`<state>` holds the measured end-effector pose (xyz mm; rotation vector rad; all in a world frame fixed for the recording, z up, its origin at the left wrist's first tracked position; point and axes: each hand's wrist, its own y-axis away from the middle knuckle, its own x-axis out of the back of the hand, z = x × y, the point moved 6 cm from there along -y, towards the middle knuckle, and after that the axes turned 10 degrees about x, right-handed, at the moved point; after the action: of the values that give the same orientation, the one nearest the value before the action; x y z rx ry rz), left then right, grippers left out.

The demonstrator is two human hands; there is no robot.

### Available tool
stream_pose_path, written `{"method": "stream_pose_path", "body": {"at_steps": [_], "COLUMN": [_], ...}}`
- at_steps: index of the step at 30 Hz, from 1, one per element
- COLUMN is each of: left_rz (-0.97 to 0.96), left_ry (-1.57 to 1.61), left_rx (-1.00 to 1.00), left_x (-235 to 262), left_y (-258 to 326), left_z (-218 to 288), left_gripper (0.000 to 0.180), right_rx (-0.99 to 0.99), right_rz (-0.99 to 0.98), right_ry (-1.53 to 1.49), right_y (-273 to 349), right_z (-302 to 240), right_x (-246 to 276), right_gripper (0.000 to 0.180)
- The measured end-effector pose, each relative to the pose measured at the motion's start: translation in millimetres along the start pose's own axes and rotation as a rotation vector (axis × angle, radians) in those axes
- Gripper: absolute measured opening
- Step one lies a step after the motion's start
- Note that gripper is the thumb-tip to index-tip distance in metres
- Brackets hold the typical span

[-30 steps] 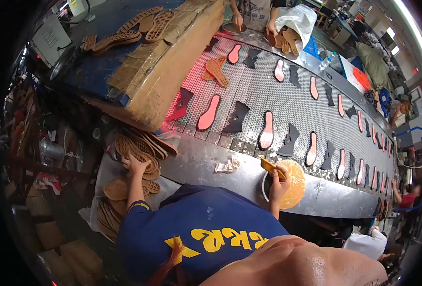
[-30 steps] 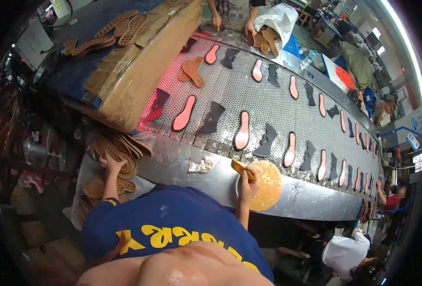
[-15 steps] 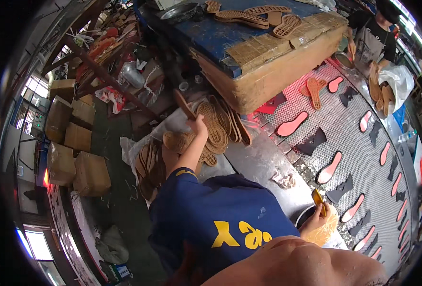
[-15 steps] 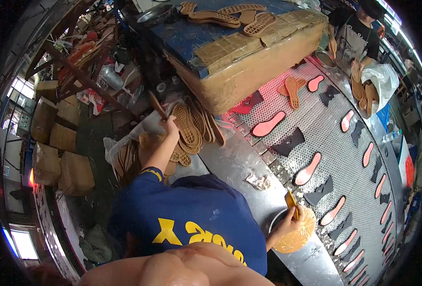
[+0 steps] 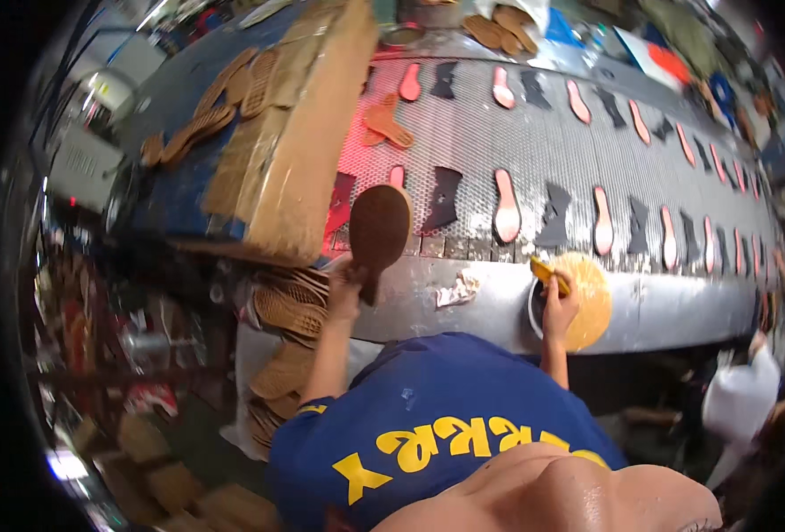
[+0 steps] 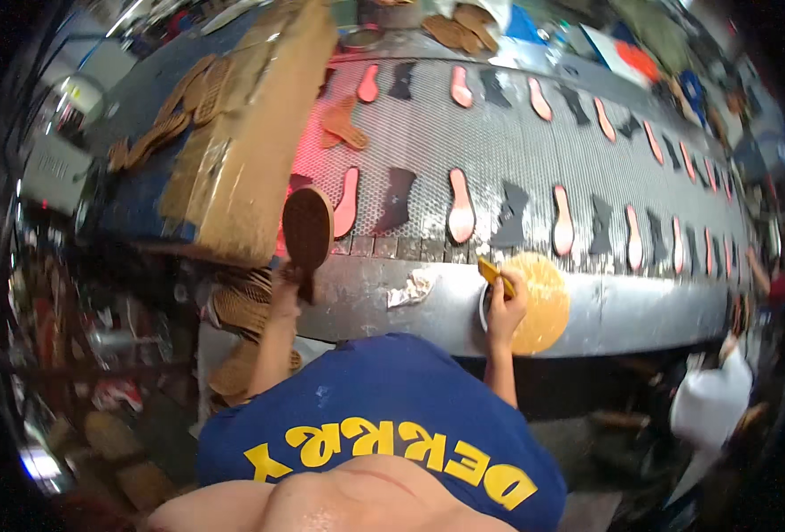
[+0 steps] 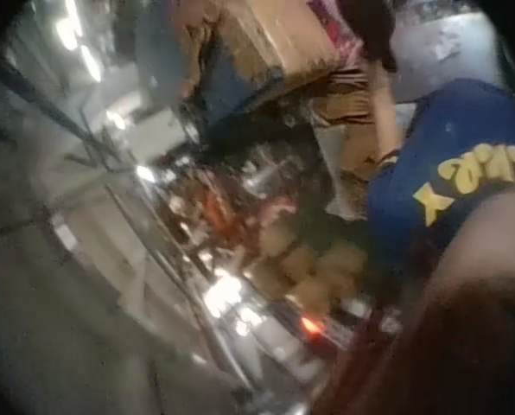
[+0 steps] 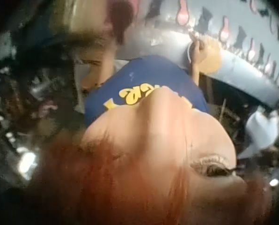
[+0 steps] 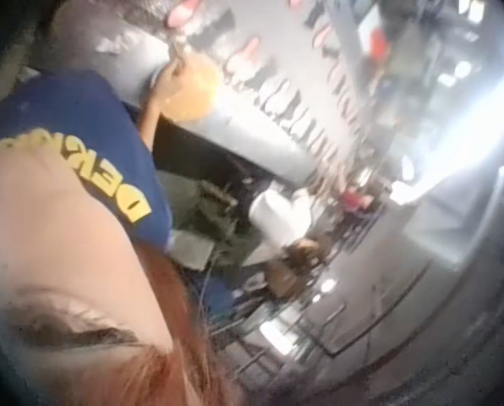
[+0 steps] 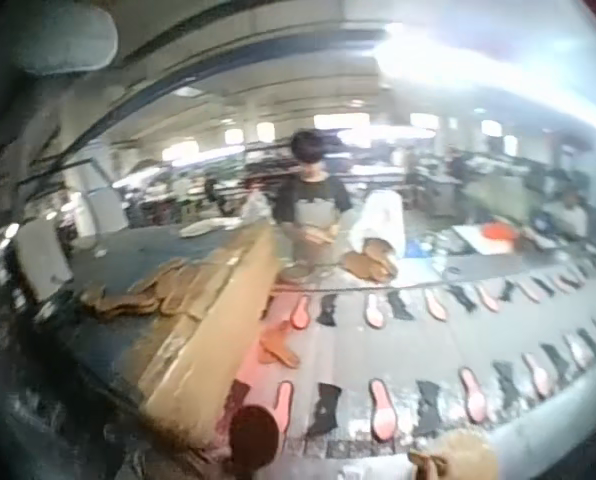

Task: The person uses a yellow plastic scraper to apply a viscous substance from a metal bowl onto the textured bottom of a shoe sole. They repeatedly dip the tool into the bowl and spread the substance across the sole's surface, then place the treated sole onto a pile of similar items.

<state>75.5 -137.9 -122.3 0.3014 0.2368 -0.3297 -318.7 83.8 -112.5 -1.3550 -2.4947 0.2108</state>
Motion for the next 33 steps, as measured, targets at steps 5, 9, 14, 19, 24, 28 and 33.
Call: {"method": "stream_pose_path", "body": {"at_steps": [5,9,14,19,24,28,33], "left_rz": [-0.182,-0.388,-0.321,-0.346,-0.434,-0.410,-0.378], "left_ry": [0.174,0.469,0.522,0.502,0.542,0.504,0.457], "left_rx": [0.038,0.272,0.356,0.422,0.439,0.416,0.397], "left_x": [-76.8,-79.8,-74.8,-82.0,-94.6,-95.4,-98.6], "left_y": [-2.5,17.0,9.6,12.1,15.1,18.1,15.5], "left_z": [-27.1,-25.9,-34.8,-33.8,-27.1,-24.3,-21.2], "left_gripper": [0.043,0.048,0.051,0.052,0.050,0.050,0.050], "right_rx": [0.090,0.014,0.183,0.310,0.354,0.347,0.138], "right_rz": [0.186,0.130,0.066,-0.036,-0.085,-0.050,0.053], "right_ry": [0.286,0.489,0.596,0.875,0.995,0.908,0.591], "right_y": [27.4,45.8,60.2,64.1,74.1,77.0,75.5], "right_z": [64.0,39.4,48.9,60.9,78.9,65.8,89.0], "right_x": [39.9,36.4,26.6,12.2,6.3,4.5,13.0], "right_gripper": [0.024,0.019,0.015,0.013,0.014,0.017,0.015]}}
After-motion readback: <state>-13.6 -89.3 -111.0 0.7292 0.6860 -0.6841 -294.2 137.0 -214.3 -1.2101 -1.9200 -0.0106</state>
